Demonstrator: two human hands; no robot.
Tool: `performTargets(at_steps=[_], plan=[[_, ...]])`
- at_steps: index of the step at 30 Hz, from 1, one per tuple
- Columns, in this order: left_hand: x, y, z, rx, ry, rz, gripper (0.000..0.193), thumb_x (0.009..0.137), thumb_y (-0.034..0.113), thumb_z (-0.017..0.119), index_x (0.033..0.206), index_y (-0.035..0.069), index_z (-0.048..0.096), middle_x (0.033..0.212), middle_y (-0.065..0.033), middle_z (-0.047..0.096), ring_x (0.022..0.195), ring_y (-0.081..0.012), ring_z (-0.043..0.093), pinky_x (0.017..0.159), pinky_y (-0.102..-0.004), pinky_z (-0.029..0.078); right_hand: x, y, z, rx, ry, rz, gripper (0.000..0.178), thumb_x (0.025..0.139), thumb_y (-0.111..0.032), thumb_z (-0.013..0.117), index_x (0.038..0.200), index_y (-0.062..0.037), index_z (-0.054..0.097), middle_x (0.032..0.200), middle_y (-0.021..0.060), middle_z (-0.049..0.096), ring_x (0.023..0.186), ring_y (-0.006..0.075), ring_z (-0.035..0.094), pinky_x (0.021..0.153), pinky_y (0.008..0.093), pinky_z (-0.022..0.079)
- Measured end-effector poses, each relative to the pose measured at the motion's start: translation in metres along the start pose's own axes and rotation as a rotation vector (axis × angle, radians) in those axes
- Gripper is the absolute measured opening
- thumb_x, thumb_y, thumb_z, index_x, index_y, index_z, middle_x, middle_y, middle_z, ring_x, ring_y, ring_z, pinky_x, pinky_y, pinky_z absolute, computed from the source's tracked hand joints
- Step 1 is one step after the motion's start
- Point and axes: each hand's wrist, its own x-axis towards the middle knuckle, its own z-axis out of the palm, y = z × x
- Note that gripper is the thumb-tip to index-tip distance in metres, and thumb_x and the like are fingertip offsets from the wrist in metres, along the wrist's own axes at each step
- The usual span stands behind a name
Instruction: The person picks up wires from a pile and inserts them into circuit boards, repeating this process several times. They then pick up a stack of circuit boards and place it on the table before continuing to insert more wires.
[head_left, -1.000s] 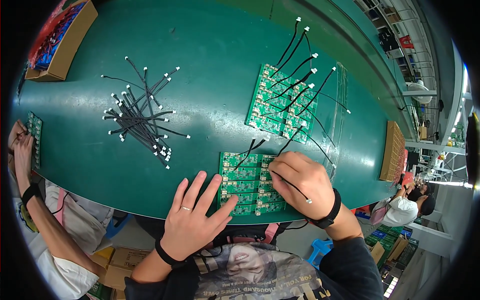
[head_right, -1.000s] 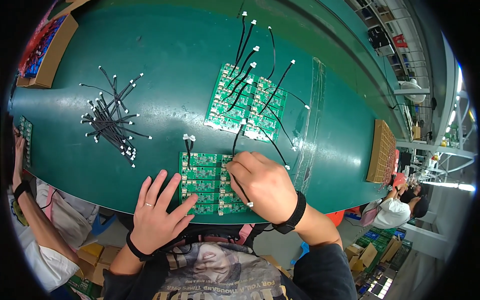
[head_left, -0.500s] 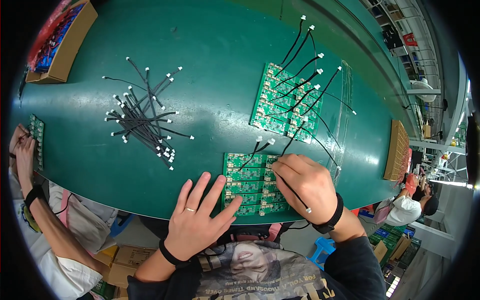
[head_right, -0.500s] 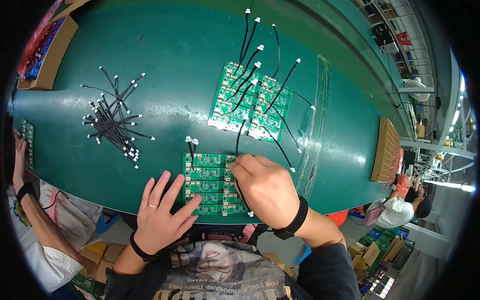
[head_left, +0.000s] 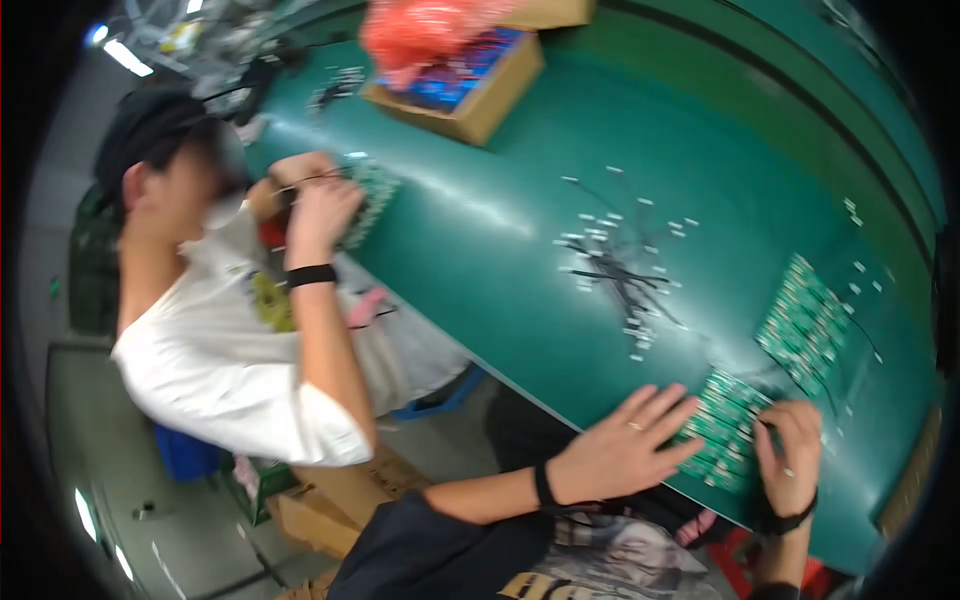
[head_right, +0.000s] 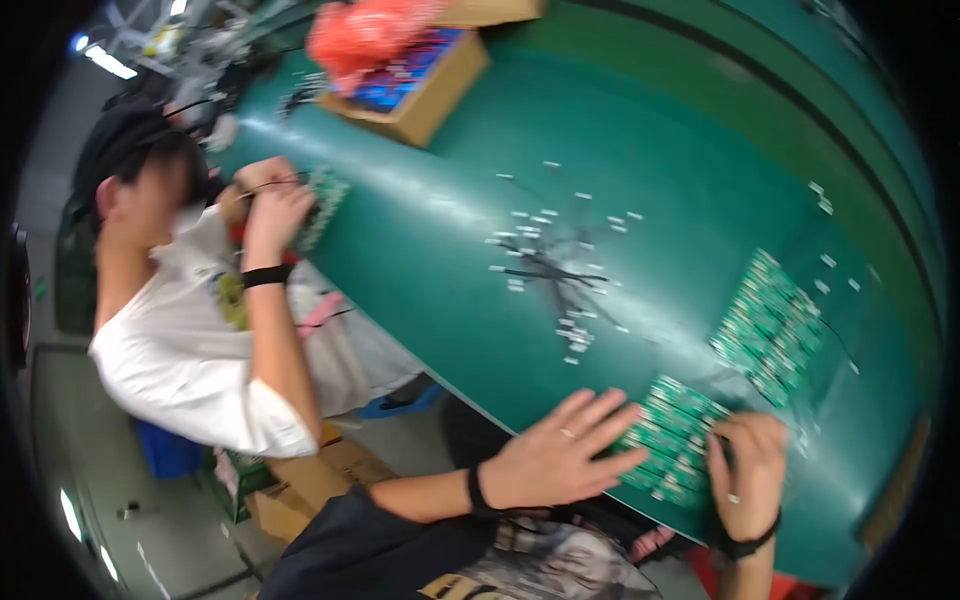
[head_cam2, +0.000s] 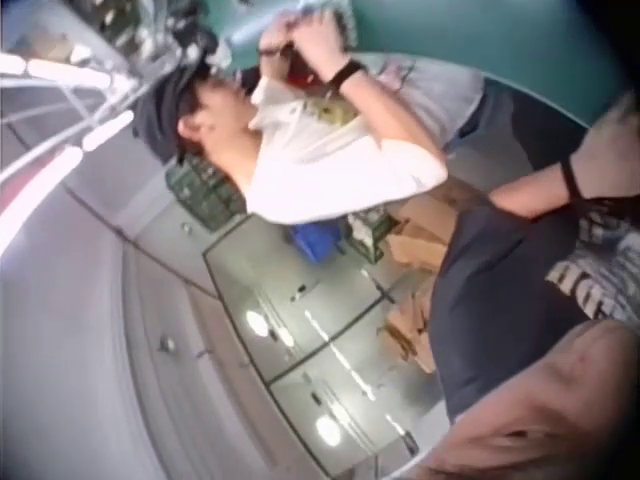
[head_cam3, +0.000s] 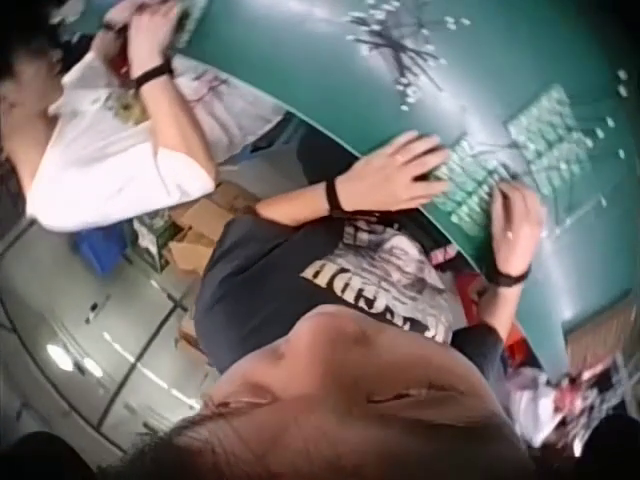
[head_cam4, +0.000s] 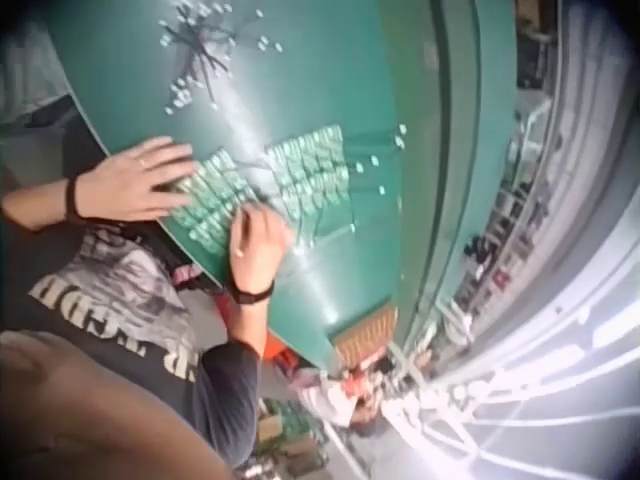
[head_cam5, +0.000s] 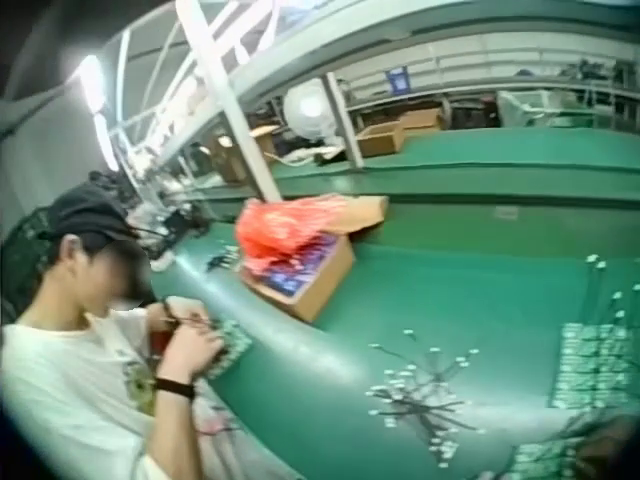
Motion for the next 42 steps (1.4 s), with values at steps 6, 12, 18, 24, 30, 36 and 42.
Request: performTargets(at_steps=[6, 12, 18, 24, 30, 36, 42], plan=[[-0.01, 0.002, -0.005, -0.008, 0.013, -0.047, 0.052, 0.09, 0.03, 0.076, 0.138, 0.016, 0.06, 0.162, -0.021, 0.039, 0.152, -0.041, 0.034, 0.125, -0.0546, 0.028, 0.002, 0.002, 0.017, 0.124, 0.019, 0.008, 0.013, 0.08, 0.004, 0.073, 0.091, 0.0008, 0.066, 0.096, 0.0138, 0.063, 0.095, 0.0338, 0.059, 0.089, 0.0426, 0.044], [-0.002, -0.005, -0.025, -0.162, -0.008, -0.028, 0.051, 0.093, 0.025, 0.074, 0.141, 0.014, 0.059, 0.158, -0.0221, 0.042, 0.148, -0.0411, 0.039, 0.121, -0.0525, 0.034, 0.004, 0.007, 0.015, 0.117, 0.037, 0.02, 0.013, 0.08, 0.003, 0.072, 0.09, 0.002, 0.064, 0.095, 0.0146, 0.06, 0.095, 0.0333, 0.058, 0.089, 0.041, 0.045], [0.036, -0.023, -0.052, -0.35, 0.025, -0.062, 0.043, 0.093, 0.013, 0.07, 0.134, 0.006, 0.06, 0.143, -0.0219, 0.05, 0.133, -0.0406, 0.05, 0.11, -0.0481, 0.045, 0.0, 0.023, 0.012, 0.121, -0.04, -0.095, 0.023, 0.077, 0.007, 0.074, 0.097, 0.0005, 0.065, 0.098, 0.0116, 0.064, 0.098, 0.0278, 0.061, 0.089, 0.0379, 0.046], [0.098, -0.046, -0.02, -0.327, -0.021, -0.033, 0.032, 0.093, 0.009, 0.066, 0.124, 0.003, 0.065, 0.12, -0.0187, 0.064, 0.114, -0.0378, 0.061, 0.093, -0.0457, 0.051, -0.001, 0.006, 0.014, 0.169, -0.001, -0.149, 0.016, 0.077, 0.005, 0.072, 0.089, 0.0002, 0.063, 0.093, 0.0139, 0.059, 0.092, 0.0331, 0.055, 0.085, 0.041, 0.045], [0.141, -0.046, -0.017, -0.559, -0.397, -0.067, 0.026, 0.085, 0.019, 0.071, 0.104, 0.001, 0.076, 0.085, -0.0137, 0.074, 0.081, -0.0343, 0.071, 0.072, -0.0413, 0.056, 0.0, 0.01, 0.016, 0.159, 0.047, -0.204, 0.019, 0.074, 0.006, 0.073, 0.089, -0.0009, 0.064, 0.092, 0.0133, 0.058, 0.089, 0.0328, 0.054, 0.082, 0.0405, 0.044], [0.158, -0.058, 0.025, -0.685, -0.526, 0.099, 0.034, 0.075, 0.026, 0.079, 0.099, 0.002, 0.077, 0.078, -0.0099, 0.074, 0.073, -0.0278, 0.071, 0.067, -0.0381, 0.056, 0.0, 0.011, 0.016, 0.234, 0.041, -0.157, 0.021, 0.073, 0.008, 0.075, 0.09, -0.0003, 0.064, 0.091, 0.0131, 0.058, 0.09, 0.0332, 0.055, 0.082, 0.0407, 0.045], [0.162, -0.068, 0.05, -0.737, -0.567, 0.164, 0.048, 0.067, 0.028, 0.09, 0.105, 0.003, 0.074, 0.089, -0.0094, 0.075, 0.08, -0.0234, 0.071, 0.069, -0.0359, 0.056, 0.003, 0.011, 0.014, 0.25, 0.019, -0.17, 0.022, 0.072, 0.008, 0.076, 0.09, 0.0003, 0.065, 0.094, 0.0148, 0.058, 0.092, 0.0334, 0.056, 0.083, 0.0404, 0.046]])
